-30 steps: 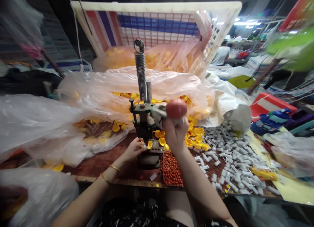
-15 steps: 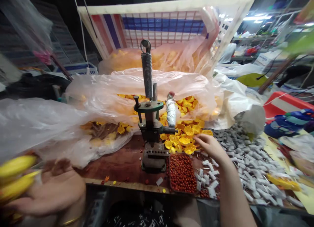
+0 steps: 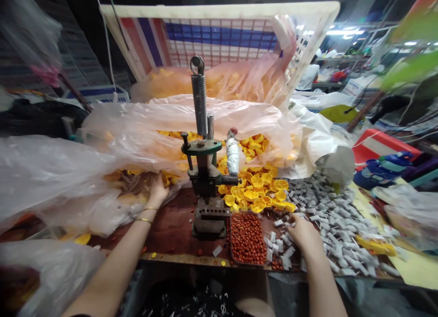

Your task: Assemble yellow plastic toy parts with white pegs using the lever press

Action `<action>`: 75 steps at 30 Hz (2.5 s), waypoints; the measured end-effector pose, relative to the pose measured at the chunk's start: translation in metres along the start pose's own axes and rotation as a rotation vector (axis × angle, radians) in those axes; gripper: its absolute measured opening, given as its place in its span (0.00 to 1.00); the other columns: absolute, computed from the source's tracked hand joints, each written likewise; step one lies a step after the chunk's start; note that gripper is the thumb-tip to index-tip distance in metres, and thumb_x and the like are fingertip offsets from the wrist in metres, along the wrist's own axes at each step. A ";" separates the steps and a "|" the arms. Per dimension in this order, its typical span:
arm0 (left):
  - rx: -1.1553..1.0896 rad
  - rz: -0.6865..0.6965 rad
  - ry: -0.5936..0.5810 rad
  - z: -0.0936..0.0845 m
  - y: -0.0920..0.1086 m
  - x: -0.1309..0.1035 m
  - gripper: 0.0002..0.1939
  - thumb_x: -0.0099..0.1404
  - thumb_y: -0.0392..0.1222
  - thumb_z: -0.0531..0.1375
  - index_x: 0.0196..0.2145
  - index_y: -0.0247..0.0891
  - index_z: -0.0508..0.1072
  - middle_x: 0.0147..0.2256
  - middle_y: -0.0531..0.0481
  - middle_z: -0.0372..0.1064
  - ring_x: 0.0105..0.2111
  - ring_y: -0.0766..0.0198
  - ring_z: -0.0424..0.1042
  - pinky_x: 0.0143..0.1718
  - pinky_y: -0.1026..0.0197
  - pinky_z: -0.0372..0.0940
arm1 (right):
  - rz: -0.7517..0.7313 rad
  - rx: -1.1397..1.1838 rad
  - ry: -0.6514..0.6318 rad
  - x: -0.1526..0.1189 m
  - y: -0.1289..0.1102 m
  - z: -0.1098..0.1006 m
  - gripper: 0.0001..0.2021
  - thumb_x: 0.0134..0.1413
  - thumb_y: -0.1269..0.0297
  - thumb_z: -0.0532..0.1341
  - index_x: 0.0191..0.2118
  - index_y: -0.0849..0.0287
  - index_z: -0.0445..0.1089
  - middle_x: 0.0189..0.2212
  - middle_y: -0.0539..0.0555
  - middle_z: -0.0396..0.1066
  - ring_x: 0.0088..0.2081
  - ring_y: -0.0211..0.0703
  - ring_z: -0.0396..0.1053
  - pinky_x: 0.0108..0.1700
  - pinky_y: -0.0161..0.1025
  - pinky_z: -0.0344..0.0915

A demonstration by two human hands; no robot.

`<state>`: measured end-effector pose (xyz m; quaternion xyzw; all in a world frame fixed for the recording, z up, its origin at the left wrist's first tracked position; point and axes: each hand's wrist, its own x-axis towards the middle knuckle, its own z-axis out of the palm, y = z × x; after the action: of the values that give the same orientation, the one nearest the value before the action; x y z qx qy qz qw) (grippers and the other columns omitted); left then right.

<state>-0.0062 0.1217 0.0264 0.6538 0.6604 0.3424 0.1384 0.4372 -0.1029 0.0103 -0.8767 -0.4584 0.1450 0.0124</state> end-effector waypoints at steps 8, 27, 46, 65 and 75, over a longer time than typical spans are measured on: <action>-0.133 0.205 0.116 0.001 0.007 -0.114 0.27 0.53 0.39 0.63 0.52 0.37 0.65 0.42 0.44 0.54 0.44 0.54 0.63 0.49 0.51 0.62 | -0.196 0.843 0.303 -0.033 -0.067 -0.014 0.19 0.43 0.55 0.60 0.41 0.60 0.69 0.35 0.58 0.74 0.33 0.48 0.72 0.38 0.42 0.66; -0.373 0.438 -0.060 0.008 0.048 -0.188 0.22 0.54 0.27 0.57 0.46 0.39 0.61 0.44 0.45 0.62 0.45 0.59 0.66 0.45 0.57 0.66 | -0.822 0.772 0.113 -0.121 -0.201 0.032 0.04 0.48 0.74 0.59 0.31 0.60 0.69 0.30 0.53 0.67 0.32 0.40 0.66 0.33 0.34 0.64; -0.472 0.416 -0.097 0.010 0.041 -0.166 0.17 0.59 0.39 0.62 0.47 0.45 0.73 0.43 0.46 0.61 0.45 0.59 0.67 0.46 0.56 0.66 | -0.561 0.279 0.074 -0.096 -0.165 0.009 0.12 0.52 0.79 0.52 0.35 0.62 0.71 0.37 0.57 0.68 0.38 0.41 0.68 0.41 0.34 0.62; -1.280 -0.656 -0.389 -0.008 0.056 -0.157 0.20 0.45 0.44 0.71 0.36 0.33 0.79 0.35 0.44 0.77 0.33 0.66 0.74 0.35 0.67 0.66 | -0.492 -0.061 -0.001 -0.058 -0.127 0.028 0.13 0.51 0.81 0.51 0.32 0.64 0.71 0.34 0.62 0.72 0.35 0.44 0.70 0.36 0.35 0.57; -1.269 -0.609 -0.396 -0.010 0.070 -0.164 0.20 0.46 0.47 0.71 0.35 0.32 0.79 0.34 0.43 0.77 0.29 0.65 0.72 0.31 0.65 0.66 | -0.585 0.702 0.069 -0.074 -0.149 0.001 0.03 0.41 0.73 0.55 0.26 0.59 0.63 0.22 0.48 0.65 0.26 0.37 0.63 0.30 0.32 0.58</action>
<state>0.0584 -0.0442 0.0348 0.2849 0.4498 0.4808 0.6967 0.2781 -0.0767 0.0505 -0.6576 -0.6091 0.2527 0.3642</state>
